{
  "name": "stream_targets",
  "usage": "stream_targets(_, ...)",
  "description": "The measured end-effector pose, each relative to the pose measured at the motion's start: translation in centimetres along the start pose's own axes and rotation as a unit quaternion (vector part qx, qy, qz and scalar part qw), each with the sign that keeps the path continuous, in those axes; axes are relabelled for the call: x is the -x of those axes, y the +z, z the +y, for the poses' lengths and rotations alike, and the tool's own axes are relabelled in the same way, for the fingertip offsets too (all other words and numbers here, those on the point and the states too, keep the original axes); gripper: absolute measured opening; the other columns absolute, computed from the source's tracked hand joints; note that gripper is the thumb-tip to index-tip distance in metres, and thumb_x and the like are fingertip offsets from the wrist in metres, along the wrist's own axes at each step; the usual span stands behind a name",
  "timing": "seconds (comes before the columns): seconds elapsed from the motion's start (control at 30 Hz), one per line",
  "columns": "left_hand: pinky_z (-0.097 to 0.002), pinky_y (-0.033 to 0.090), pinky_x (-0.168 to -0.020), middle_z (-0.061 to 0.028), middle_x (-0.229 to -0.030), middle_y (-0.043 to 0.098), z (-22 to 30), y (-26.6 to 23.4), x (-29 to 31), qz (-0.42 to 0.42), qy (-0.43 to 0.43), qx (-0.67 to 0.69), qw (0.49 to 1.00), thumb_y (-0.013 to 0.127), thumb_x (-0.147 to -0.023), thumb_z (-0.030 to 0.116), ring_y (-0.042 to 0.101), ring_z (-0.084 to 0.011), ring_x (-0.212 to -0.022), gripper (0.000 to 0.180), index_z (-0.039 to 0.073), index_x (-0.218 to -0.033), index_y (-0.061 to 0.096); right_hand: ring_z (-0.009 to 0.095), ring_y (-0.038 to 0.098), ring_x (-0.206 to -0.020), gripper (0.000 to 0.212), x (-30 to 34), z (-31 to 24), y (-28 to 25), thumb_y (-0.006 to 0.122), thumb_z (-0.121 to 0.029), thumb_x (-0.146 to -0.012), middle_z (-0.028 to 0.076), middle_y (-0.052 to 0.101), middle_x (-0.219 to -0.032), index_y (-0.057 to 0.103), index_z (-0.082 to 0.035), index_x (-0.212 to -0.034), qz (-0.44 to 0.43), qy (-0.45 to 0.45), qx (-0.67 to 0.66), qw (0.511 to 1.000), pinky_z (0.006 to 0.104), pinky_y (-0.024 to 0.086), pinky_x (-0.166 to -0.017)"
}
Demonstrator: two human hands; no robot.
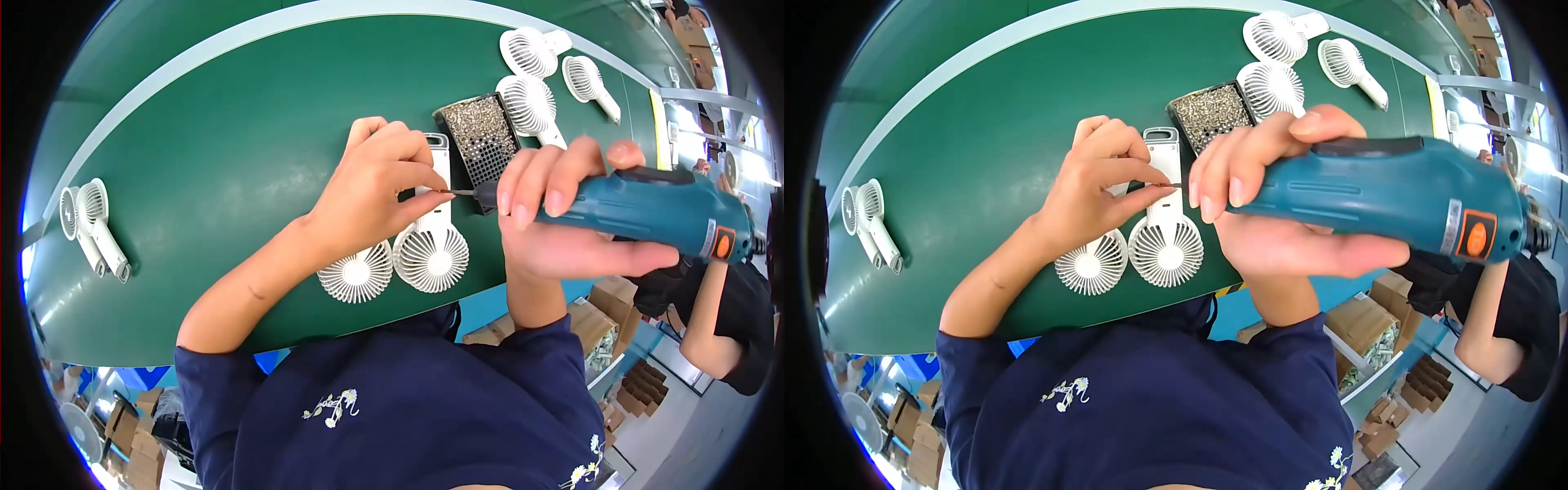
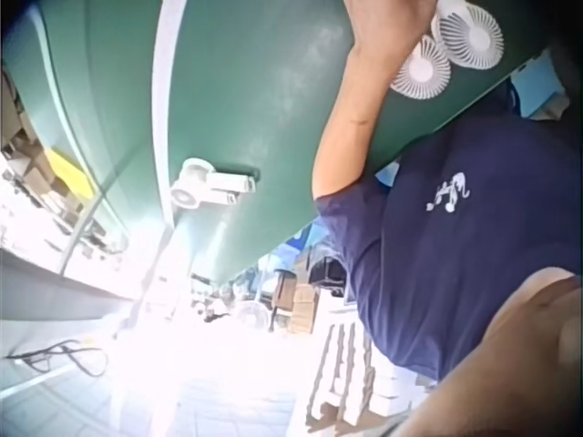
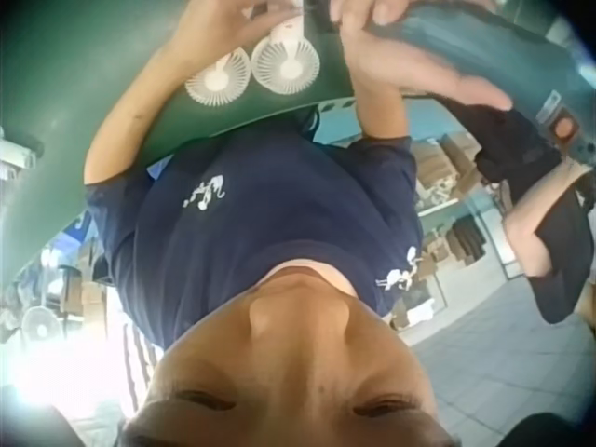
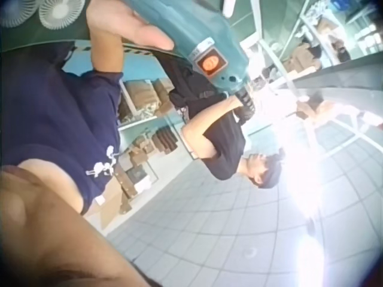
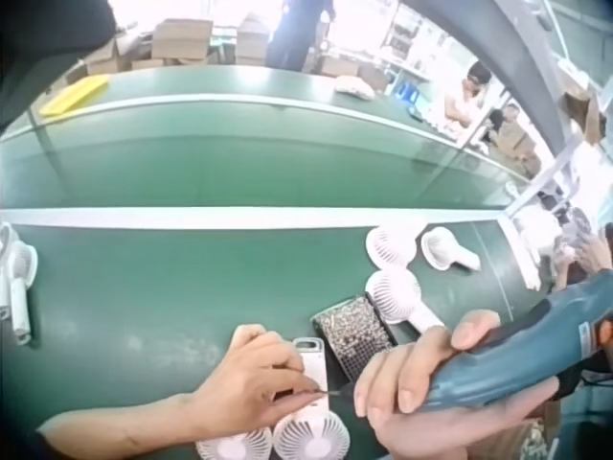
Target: Assembling small handheld fans by inserting and tightening screws with an electric screwdriver.
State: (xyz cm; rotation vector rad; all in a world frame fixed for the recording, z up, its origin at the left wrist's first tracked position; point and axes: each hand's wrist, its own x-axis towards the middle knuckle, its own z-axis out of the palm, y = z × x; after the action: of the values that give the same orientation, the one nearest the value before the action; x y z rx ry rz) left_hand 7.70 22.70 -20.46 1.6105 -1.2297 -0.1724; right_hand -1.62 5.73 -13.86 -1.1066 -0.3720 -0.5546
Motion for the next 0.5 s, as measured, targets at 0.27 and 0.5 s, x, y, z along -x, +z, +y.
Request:
stream_targets(0.27,-0.0337,0.036,-0.087,0.0015,-0.080,0.055,0.1,-1.7,0.1,0.013,-0.034,0.000,0.999,0.084,-0.071,0.009,0.052,-0.0168,-0.077,0.015,0.009,-0.081,0.073,0.021,0.056,-0.056,0.093,-1.4,1.4,1.1,0.046,-0.088,-0.080,0.005,0.055,-0.080,0.048,-0.013,-0.134,-0.094,-0.050,0.000,0.994,0.0368,0.049,-0.053)
stream_targets(0.5,-0.0338,0.038,-0.086,0.0018,-0.081,0.055,-0.5,-1.3,1.1,0.047,-0.014,0.011,0.999,0.085,-0.069,0.008,0.052,-0.0169,-0.075,0.016,0.009,-0.079,0.073,0.020,0.058,-0.055,0.095,-1.1,1.2,1.0,0.044,-0.091,-0.078,0.004,0.056,-0.078,0.048,-0.013,-0.134,-0.061,-0.006,0.006,0.998,0.0355,0.048,-0.052)
